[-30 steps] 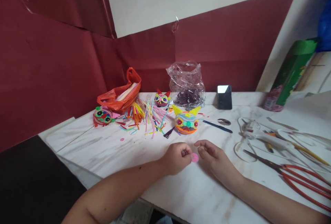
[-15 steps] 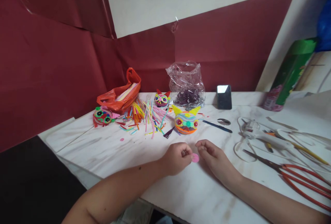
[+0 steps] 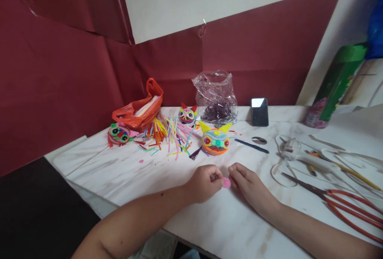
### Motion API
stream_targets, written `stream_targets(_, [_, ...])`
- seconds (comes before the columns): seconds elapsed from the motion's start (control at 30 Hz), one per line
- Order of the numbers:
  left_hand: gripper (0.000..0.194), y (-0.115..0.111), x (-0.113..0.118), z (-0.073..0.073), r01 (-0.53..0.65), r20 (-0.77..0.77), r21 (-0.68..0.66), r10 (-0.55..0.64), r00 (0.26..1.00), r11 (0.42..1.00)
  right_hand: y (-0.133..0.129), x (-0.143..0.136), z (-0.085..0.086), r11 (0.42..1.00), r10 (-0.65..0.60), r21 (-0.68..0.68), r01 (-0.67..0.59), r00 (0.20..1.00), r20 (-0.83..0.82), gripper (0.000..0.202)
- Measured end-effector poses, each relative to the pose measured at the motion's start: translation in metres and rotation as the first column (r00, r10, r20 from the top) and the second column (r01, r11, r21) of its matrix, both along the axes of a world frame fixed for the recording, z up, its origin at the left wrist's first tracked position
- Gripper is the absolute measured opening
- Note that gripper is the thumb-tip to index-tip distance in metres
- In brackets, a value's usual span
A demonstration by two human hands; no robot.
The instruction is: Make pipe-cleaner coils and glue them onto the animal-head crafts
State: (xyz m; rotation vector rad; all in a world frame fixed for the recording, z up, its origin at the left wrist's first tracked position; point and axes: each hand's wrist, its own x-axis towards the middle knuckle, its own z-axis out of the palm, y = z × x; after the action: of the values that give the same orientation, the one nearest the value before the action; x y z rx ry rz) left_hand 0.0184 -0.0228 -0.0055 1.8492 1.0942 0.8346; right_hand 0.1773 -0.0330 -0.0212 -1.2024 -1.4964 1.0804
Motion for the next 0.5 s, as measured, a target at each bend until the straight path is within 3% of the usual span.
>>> stream_targets(0.5, [0.017,-0.0009,0.0012,0.0019,-0.017,-0.015,0.007,0.017,1.000,1.000,0.0030,-0.0043,-0.0037,0.998,0.061,0.011,-0.060,0.987,-0.147,0.036])
